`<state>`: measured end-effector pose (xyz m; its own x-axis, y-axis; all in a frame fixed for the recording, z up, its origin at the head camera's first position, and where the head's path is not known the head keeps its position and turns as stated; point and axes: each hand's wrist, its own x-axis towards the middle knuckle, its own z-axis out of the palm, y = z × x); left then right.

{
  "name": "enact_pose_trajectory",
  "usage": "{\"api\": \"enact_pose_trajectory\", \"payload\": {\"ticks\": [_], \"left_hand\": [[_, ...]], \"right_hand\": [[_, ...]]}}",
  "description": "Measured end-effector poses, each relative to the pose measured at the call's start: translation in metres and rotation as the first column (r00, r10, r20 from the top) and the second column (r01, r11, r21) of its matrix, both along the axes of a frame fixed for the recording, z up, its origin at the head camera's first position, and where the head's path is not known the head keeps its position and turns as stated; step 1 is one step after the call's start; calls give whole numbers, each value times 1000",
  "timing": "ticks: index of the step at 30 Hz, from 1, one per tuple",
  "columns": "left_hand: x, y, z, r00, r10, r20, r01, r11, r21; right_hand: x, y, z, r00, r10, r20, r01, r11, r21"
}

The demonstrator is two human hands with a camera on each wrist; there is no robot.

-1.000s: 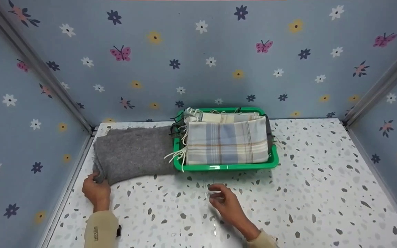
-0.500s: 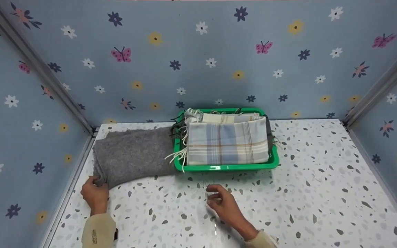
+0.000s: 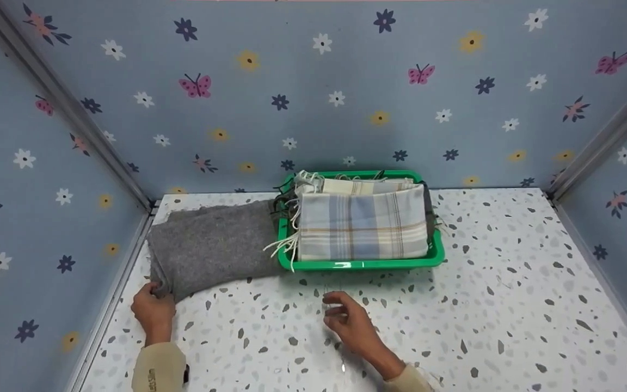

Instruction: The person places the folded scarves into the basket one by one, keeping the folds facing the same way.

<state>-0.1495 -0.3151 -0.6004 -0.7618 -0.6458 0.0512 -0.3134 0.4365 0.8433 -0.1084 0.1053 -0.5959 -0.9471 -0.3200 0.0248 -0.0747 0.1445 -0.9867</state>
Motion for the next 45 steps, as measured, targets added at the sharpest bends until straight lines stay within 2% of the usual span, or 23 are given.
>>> {"api": "enact_pose_trajectory", "payload": {"ticks": [8,14,22,31,45], "left_hand": [[5,2,2,1000,-27,3,28,999,-26],[5,2,3,999,-23,23,24,999,-35],[6,2,3,998,-28,50,29,999,-21],[12,2,4,998,-41,50,42,999,-31],[19,0,6,992,-92,87,93,996,-10]], "right_hand": [[-1,-4,0,1000,2,5,-2,1000,24],[-2,-7,1,1000,1,-5,0,999,34],[-2,-9,1,999,12,-31,-11,999,32],[-1,-11,-1,999,17,-38,-17,1000,17],[-3,-16,-2,998,20,-53,-18,999,44]]}}
